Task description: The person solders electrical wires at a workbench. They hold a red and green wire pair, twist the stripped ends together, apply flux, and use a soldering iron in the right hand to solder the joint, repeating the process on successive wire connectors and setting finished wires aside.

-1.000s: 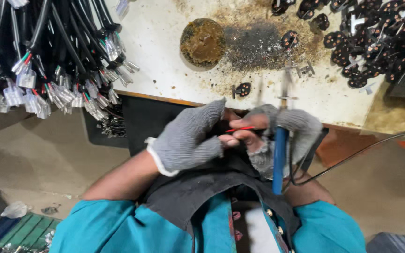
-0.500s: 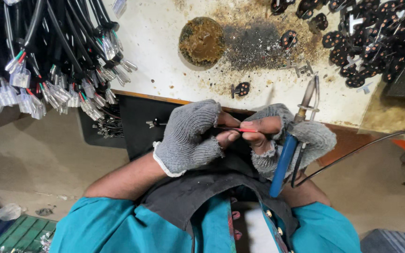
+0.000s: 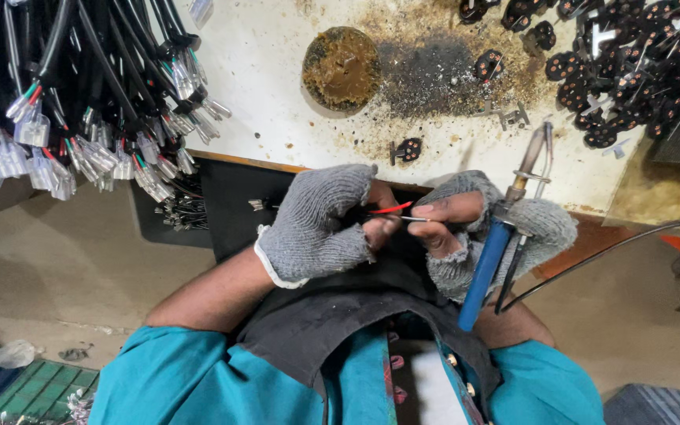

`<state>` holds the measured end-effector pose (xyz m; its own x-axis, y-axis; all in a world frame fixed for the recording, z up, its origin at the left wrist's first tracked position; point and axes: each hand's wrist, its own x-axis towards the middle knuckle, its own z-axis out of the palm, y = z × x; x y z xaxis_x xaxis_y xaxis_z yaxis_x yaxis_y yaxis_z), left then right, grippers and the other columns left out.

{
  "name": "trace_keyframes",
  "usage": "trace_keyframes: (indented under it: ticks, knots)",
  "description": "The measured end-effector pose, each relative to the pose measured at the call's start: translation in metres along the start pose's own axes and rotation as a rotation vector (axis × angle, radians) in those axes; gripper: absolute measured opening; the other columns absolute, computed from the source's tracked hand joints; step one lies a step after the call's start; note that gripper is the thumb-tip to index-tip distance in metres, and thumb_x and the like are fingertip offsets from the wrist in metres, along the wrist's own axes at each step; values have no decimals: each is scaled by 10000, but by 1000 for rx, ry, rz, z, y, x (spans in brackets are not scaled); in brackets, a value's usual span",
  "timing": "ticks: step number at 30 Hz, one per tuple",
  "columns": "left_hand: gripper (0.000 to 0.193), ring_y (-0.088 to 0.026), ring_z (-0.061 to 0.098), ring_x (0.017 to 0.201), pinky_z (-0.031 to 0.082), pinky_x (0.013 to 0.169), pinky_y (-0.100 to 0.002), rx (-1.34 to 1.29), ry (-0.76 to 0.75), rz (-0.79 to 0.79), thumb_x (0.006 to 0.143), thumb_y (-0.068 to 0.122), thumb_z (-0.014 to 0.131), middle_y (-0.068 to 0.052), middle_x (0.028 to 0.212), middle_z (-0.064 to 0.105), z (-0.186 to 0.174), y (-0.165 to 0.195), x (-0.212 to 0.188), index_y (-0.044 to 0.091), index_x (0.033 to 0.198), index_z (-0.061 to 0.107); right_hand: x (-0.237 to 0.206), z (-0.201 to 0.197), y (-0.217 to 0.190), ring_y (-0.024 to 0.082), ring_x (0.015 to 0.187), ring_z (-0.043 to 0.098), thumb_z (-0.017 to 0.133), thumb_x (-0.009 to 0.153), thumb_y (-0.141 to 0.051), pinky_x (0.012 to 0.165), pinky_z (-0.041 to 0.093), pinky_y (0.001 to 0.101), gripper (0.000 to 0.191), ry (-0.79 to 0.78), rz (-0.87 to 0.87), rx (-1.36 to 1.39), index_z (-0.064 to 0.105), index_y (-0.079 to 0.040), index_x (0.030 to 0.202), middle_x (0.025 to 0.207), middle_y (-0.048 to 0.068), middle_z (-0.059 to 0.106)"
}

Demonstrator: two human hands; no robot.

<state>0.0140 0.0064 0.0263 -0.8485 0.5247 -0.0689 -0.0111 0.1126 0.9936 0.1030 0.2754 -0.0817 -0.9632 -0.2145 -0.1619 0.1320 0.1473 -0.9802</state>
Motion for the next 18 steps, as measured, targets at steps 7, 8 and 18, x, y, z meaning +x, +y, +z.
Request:
trace_keyframes:
  ticks: [7,8,18]
  knots:
    - [223,-335,649,827,509,736,-413,158,96,127,937,256,744,-128,904,604,8,-6,1,67,1017,659,11,15,-62,110,881,699,796,957,-182,828,558,233,191,164,-140,-118,682,-55,1044,1008,47,722]
    - [245,-365,632,852,501,746,-431,225,119,172,939,262,753,-145,929,589,8,-6,2,62,1032,648,10,15,-64,105,879,699,809,959,-135,822,558,229,191,199,-94,-123,680,-44,1068,1014,43,724]
    - [281,-368,602,805,483,697,-446,246,69,154,865,274,794,-145,863,546,-3,-15,-3,62,974,645,19,19,-87,141,961,699,755,1002,-182,897,569,277,164,150,-30,-130,664,-53,1045,1008,56,714]
